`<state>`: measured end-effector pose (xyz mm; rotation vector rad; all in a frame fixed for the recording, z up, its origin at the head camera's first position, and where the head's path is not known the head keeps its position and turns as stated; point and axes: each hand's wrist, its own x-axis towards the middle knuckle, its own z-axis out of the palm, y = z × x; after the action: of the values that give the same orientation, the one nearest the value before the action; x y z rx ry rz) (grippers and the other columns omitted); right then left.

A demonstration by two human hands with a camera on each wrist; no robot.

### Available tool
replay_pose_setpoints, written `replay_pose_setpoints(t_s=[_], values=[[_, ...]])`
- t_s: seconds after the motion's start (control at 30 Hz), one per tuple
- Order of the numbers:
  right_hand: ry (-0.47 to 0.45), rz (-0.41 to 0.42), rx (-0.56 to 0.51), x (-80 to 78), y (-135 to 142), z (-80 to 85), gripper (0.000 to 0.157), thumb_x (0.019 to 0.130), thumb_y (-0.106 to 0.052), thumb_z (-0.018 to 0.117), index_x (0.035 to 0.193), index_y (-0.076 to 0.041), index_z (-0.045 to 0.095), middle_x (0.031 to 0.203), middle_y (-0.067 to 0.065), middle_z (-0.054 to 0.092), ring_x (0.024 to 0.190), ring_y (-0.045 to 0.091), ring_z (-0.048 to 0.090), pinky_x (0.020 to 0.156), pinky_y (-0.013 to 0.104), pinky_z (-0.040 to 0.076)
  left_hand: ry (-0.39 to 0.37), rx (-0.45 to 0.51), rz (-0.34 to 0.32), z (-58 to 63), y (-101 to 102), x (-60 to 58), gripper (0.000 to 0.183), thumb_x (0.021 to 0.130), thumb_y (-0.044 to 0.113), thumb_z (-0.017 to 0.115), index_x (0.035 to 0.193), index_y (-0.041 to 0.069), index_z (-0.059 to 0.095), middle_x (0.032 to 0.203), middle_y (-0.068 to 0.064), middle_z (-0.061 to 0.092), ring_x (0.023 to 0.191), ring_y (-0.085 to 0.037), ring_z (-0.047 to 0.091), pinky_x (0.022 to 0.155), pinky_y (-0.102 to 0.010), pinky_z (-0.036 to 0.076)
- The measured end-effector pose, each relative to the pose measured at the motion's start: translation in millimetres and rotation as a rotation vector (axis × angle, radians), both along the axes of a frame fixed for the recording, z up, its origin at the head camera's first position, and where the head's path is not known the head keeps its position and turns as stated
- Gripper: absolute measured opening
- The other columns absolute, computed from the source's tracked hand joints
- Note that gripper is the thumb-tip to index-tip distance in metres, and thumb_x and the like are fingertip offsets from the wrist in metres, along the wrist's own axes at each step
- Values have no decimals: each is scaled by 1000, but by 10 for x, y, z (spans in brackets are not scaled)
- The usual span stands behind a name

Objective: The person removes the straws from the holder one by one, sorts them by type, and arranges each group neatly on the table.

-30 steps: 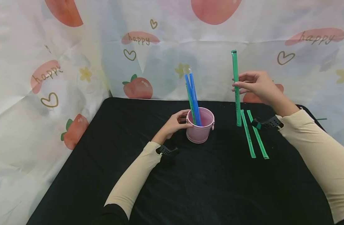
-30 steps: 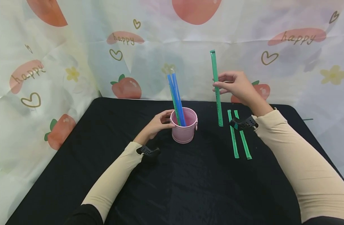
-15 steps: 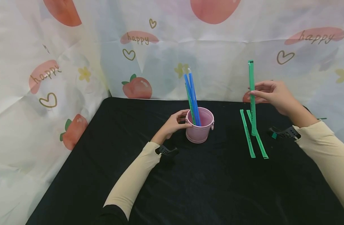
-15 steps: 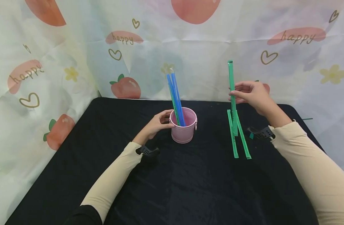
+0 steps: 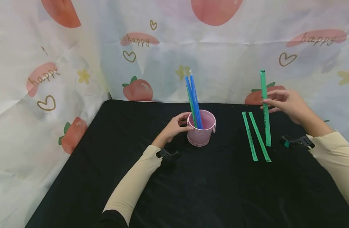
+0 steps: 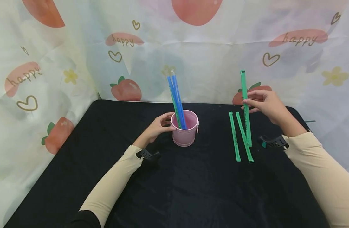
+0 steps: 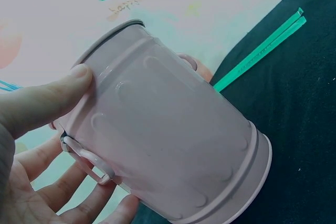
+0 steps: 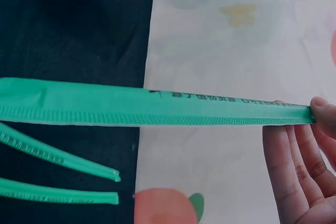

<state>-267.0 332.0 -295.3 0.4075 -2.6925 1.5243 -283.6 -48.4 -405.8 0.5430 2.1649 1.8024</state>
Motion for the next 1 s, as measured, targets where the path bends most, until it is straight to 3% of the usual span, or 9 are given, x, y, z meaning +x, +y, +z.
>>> replay_pose_setpoints(t_s=[0.5,1.0], values=[[-79,-29,114,54,306,-217,26,95,-13,54,94,-38,60,81,-25,65,74,-5,65,63,19,54,-11,-2,5,3,3,1,62,85,6,66,141,12,40,142,-13,45,130,-32,45,105,-46,40],[-143,-44,91,23,567,-410,28,96,-15,53,90,-41,59,81,-26,65,75,-3,66,63,20,54,-8,8,1,-3,1,-1,63,85,6,66,141,11,40,141,-14,46,129,-32,45,105,-45,41]])
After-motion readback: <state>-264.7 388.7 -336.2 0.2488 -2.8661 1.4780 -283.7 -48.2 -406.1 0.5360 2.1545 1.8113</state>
